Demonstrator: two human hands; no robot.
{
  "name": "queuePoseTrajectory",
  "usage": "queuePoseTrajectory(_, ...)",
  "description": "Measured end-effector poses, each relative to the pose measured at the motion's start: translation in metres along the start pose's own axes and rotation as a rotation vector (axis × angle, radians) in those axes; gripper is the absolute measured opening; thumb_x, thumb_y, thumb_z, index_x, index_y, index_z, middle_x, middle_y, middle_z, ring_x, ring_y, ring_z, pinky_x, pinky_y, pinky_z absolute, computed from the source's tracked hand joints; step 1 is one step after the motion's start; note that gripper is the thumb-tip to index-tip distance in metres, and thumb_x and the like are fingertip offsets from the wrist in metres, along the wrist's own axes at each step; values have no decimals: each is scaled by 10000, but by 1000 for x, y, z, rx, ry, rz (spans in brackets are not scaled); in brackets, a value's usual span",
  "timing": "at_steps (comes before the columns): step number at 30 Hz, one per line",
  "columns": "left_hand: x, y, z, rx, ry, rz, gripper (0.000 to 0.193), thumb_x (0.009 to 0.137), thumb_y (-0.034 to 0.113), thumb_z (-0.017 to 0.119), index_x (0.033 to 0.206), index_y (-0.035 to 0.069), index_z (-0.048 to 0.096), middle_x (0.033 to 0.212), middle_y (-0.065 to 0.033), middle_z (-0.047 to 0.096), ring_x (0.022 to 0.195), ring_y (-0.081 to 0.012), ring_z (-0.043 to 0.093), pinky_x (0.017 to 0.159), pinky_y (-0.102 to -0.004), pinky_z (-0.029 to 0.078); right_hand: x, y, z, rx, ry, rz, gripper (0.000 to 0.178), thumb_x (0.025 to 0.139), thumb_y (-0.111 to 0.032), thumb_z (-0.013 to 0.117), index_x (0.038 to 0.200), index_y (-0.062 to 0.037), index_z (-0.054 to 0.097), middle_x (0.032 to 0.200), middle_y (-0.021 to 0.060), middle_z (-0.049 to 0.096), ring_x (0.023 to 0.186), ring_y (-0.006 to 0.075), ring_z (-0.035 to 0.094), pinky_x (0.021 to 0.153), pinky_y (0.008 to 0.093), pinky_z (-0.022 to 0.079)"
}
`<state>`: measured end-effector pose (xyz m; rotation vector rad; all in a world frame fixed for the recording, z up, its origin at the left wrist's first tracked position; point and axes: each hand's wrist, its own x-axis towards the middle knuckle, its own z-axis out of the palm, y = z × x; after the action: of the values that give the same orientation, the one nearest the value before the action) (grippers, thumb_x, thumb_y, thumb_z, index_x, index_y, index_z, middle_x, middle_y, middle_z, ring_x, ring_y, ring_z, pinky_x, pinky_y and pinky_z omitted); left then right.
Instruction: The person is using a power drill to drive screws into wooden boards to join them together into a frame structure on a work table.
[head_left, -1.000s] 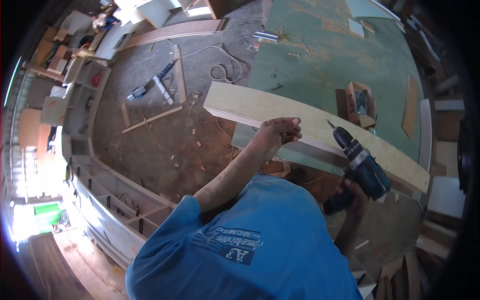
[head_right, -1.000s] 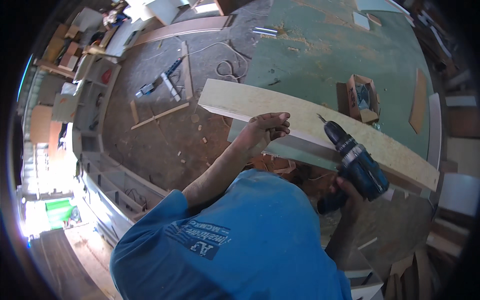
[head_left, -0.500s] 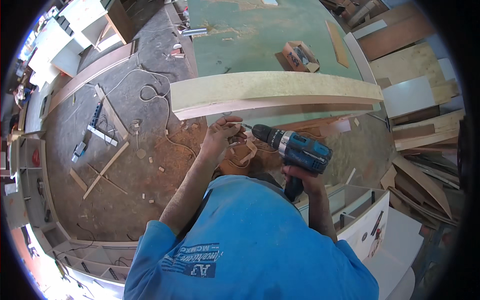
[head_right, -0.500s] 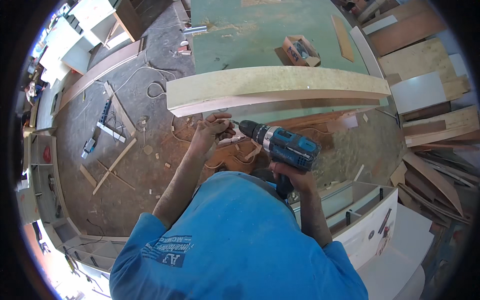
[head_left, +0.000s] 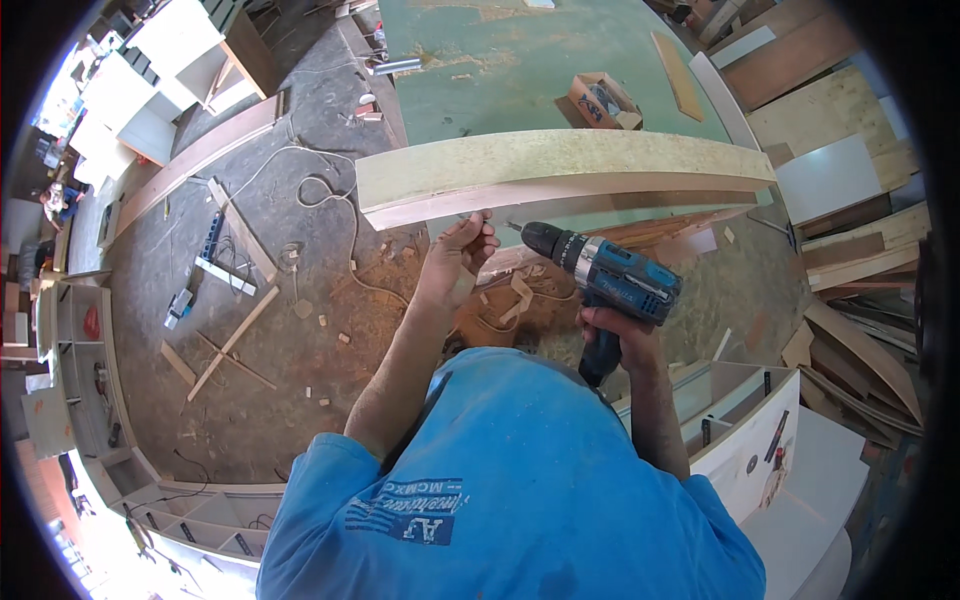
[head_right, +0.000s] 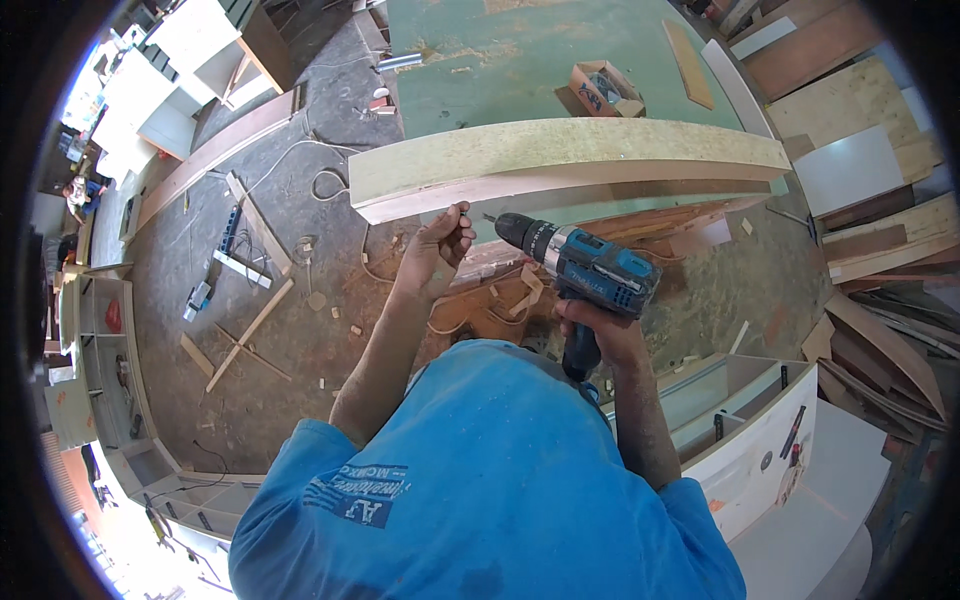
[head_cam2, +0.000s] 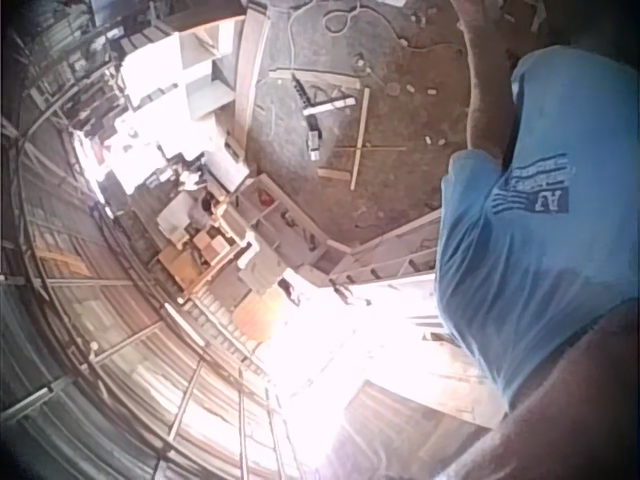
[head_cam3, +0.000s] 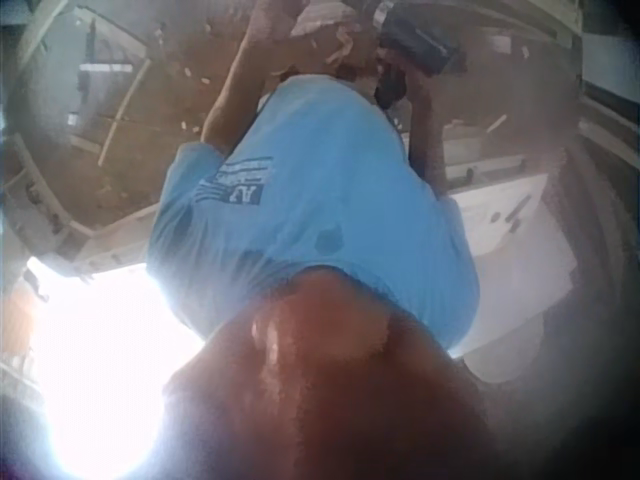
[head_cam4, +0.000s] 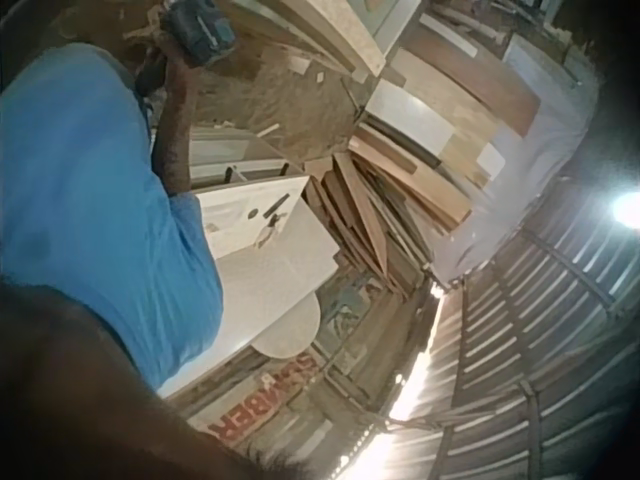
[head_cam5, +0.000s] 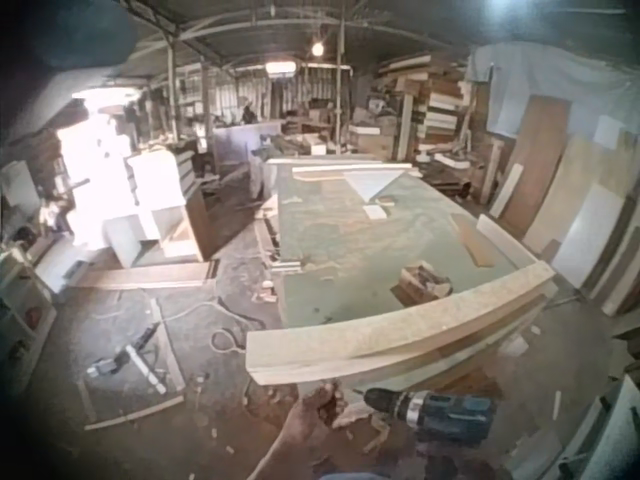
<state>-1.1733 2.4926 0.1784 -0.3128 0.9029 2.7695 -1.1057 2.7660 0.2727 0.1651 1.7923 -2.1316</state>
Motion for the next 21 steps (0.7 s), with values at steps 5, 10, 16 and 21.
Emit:
queuePoseTrajectory(5,6,-8,8,-6,7,-32,259,1035,291,665,1164,67,670,934,-7,640,862,-128,641,787,-245,535,1,-2,-1,-6,-22,-23,318,802,-10,785,1107,-10,695,905,67,713,662,147,667,608,298,547)
queuePoseTrajectory(10,7,-14,18,-30,18,-51,248,1038,298,657,1136,71,675,946,-13,649,890,-139,648,815,-260,552,3,3,-8,-19,-47,-26,308,813,-15,788,1106,-19,695,881,57,702,670,147,664,612,304,539)
queuePoseTrajectory(16,13,-23,16,-49,-27,-35,234,1045,277,645,1138,64,677,953,-17,651,903,-139,659,820,-259,557,-1,-5,-4,-59,-17,-16,288,817,-18,785,1093,-20,701,838,46,696,670,141,656,620,301,533)
queuePoseTrajectory(21,15,-26,12,-137,-106,-4,223,1048,227,631,1145,29,661,972,-43,668,931,-145,675,842,-250,580,3,-13,-11,-144,-47,-76,295,814,-22,780,1100,-15,709,848,55,708,644,140,655,606,295,531)
